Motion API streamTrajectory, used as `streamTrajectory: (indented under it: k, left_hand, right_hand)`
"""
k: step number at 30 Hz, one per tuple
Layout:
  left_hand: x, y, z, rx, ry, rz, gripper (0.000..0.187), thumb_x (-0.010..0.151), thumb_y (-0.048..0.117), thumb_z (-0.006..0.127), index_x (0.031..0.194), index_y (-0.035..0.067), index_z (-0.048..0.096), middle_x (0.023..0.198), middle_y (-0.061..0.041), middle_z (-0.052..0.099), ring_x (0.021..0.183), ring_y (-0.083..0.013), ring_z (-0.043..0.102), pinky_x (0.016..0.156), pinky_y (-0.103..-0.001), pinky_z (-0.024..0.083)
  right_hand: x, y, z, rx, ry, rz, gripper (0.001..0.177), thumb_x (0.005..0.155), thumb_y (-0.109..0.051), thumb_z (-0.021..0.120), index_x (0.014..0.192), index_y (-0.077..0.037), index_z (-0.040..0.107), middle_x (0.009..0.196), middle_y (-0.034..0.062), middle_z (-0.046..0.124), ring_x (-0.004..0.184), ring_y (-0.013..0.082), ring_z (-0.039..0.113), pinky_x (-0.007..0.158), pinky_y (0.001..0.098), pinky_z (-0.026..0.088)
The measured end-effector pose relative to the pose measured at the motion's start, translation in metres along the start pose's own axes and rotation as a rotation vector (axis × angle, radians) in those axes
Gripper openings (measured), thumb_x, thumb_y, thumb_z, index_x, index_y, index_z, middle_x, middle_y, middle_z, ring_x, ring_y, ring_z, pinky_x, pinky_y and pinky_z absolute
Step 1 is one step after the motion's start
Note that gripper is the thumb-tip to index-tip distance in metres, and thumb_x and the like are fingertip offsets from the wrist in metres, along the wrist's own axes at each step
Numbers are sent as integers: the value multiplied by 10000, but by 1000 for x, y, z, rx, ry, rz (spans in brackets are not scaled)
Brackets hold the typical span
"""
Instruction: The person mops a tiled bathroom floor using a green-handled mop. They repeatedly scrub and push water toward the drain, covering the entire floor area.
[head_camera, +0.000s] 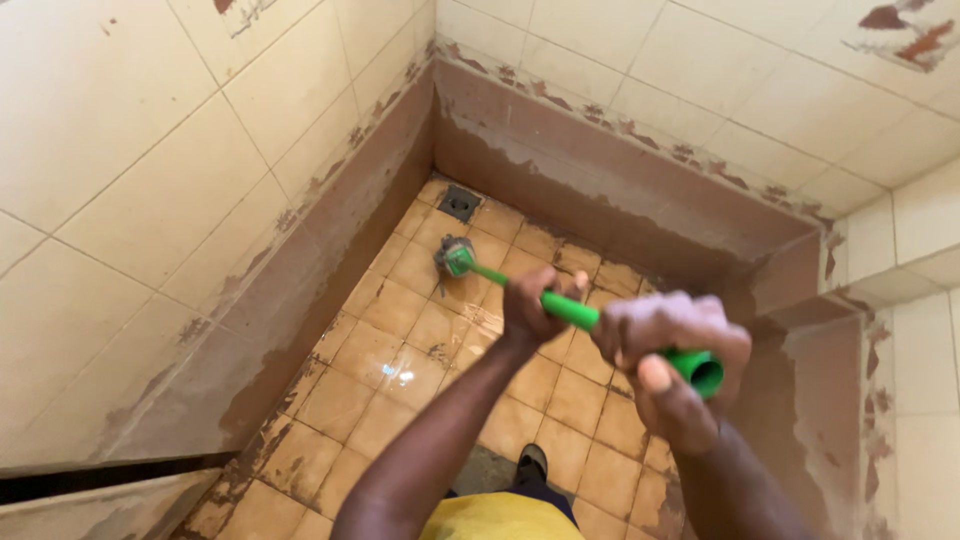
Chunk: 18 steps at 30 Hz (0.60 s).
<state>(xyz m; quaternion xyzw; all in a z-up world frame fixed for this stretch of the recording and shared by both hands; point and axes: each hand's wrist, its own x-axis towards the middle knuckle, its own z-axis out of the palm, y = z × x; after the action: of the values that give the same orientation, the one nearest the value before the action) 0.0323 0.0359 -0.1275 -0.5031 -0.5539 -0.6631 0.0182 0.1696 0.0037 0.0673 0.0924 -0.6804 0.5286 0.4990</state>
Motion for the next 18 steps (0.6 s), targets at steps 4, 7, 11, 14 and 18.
streamTrajectory:
  k: [4,7,11,14,18]
  left_hand:
    - [-40,0,19,8,-113,-129,562,944,388,756,614,88,414,555,-121,460,493,-320,484,498,-444,374]
    - [-54,1,30,-105,-275,-309,564,923,413,760,602,104,413,572,-78,532,505,-254,573,502,-401,437]
    - [-74,22,50,9,-70,-261,465,866,377,821,720,74,499,657,-101,562,611,-290,570,567,-408,450]
    - [-93,33,76,4,4,-297,416,946,354,801,762,78,549,718,-90,610,707,-291,604,650,-404,473]
    - [-90,18,94,15,-277,-372,462,999,402,790,706,96,605,670,-116,616,661,-296,619,621,-401,475]
  right_hand:
    - [-42,8,-35,-50,-34,147,334,980,-256,658,831,29,567,623,84,506,505,185,483,519,317,408]
    - [-66,25,-53,-22,91,196,310,992,-252,650,937,21,514,726,136,504,552,188,471,579,353,436]
    - [-74,39,-69,-35,299,148,277,1031,-245,616,1027,17,525,616,46,454,518,126,423,529,293,418]
    - [-71,36,-65,-185,491,100,247,1091,-226,611,1098,4,522,663,67,472,539,133,465,521,298,441]
    - [-53,16,-74,-169,331,159,288,1119,-233,624,1070,43,553,706,94,520,612,173,532,591,318,481]
